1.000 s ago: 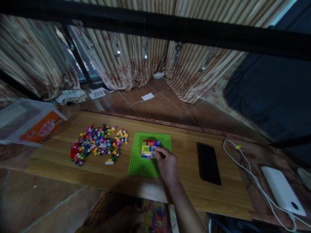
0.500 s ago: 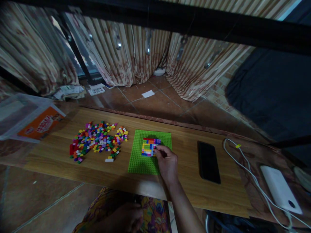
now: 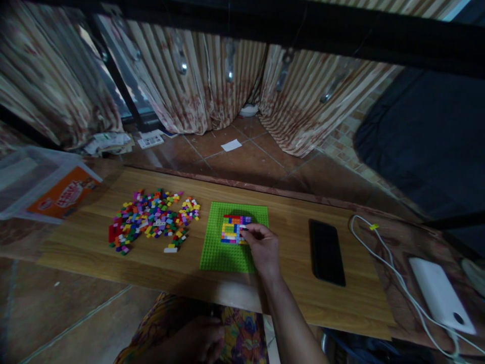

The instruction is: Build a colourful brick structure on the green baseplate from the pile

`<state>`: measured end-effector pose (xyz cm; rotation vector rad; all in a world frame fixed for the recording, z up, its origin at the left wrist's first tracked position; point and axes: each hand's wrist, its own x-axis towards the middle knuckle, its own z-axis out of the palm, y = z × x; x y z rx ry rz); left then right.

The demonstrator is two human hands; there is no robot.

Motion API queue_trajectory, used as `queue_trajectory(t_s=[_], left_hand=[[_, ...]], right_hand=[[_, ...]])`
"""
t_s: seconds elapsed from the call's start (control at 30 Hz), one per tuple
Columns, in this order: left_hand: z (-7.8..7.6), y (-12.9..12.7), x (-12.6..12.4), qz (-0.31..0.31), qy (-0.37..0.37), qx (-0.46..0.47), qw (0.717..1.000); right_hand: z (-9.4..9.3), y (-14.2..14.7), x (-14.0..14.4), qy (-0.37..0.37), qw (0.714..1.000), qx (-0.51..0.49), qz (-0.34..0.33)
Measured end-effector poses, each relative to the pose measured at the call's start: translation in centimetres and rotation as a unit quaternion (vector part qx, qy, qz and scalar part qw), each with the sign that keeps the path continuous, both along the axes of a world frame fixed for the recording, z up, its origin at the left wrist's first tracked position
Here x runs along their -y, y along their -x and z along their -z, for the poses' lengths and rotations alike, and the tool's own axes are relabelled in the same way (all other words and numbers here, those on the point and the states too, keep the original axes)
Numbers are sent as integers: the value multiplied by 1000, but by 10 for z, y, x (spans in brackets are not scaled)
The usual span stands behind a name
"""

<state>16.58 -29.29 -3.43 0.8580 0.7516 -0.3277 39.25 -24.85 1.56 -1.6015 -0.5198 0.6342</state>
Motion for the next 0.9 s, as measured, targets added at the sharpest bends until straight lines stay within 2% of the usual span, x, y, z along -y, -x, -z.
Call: queue_trajectory(t_s=[0.43, 0.63, 0.8, 0.9], left_hand=[[-3, 1, -4, 4, 5, 43, 999], [-13, 2, -2, -13, -4, 26, 1000], [-23, 7, -4, -57, -17, 50, 997], [-27, 11, -10, -58, -47, 66, 995]], right_hand=[[-2, 0, -8, 3, 1000, -5, -15], [-3, 0, -9, -6, 1000, -12, -4], [-13, 10, 11, -26, 999, 14, 20], [-21, 30, 37, -16, 1000, 11, -19]])
